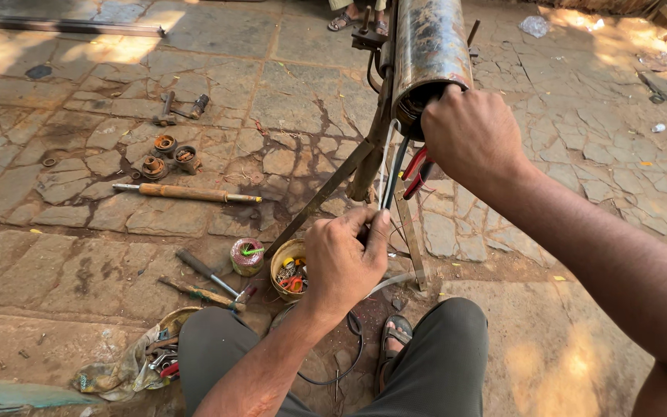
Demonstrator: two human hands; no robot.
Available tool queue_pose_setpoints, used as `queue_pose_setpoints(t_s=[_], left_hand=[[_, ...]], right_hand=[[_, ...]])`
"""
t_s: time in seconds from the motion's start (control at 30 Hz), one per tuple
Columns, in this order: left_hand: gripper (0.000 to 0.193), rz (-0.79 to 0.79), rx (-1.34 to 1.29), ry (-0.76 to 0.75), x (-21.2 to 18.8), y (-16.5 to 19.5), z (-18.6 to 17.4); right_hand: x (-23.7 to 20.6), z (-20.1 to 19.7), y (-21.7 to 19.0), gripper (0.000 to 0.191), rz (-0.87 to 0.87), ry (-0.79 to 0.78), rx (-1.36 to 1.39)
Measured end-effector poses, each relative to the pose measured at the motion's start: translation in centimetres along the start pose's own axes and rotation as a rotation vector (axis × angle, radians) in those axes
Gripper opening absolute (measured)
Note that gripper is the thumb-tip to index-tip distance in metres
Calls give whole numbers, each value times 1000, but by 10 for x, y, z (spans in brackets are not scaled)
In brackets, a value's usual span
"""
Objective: The person wraps yellow electrical tape around a bundle of wires, then inserts the taped wires into a metal pipe. They then handle a white wire, stripping its end and inserting it into the pipe.
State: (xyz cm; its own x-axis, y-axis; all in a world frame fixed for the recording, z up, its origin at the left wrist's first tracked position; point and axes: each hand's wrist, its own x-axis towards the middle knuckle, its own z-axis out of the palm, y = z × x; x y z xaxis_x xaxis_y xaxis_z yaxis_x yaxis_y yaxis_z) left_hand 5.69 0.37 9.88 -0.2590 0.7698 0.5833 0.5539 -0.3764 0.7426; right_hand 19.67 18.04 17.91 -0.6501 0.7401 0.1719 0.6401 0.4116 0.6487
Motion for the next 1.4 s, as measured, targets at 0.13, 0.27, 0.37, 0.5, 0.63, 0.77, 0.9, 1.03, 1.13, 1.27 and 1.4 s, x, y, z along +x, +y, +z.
queue_pose_setpoints(t_s=[0.13, 0.27, 0.37, 0.5, 0.63, 0.77, 0.9, 1.03, 1.13, 1.27, 1.4], left_hand=[[27, 28, -63, -78, 7, 5, -3], [27, 20, 14, -203, 37, 12, -13], [26, -107, 71, -319, 58, 21, -17], [29, -5, 212, -284, 77, 37, -19], [29, 70, 366, -257, 95, 48, -20], [23, -33, 479, -431, 113, 56, -20], [30, 79, 550, -404, 126, 65, -12], [24, 87, 548, -410, 126, 70, -6], [19, 95, 547, -396, 119, 71, -4], [19, 104, 540, -379, 114, 67, 2], [26, 63, 612, -449, 115, 50, 17]], right_hand=[[-8, 7, 0, 23, -3, 100, 15], [-29, 21, 1, 26, 22, 377, 97], [-24, 29, 2, 16, 33, 380, 123], [-20, 21, 7, 15, -21, 429, 91], [-53, -1, 23, 15, 42, 751, 222], [-90, -18, 37, 14, 106, 926, 324], [-113, -21, 36, 7, 211, 944, 643], [-130, -14, 25, 6, 369, 880, 923], [-132, -9, 21, 6, 372, 854, 834], [-125, -6, 20, 10, 326, 788, 691], [-116, -2, 21, 8, 248, 611, 580]])
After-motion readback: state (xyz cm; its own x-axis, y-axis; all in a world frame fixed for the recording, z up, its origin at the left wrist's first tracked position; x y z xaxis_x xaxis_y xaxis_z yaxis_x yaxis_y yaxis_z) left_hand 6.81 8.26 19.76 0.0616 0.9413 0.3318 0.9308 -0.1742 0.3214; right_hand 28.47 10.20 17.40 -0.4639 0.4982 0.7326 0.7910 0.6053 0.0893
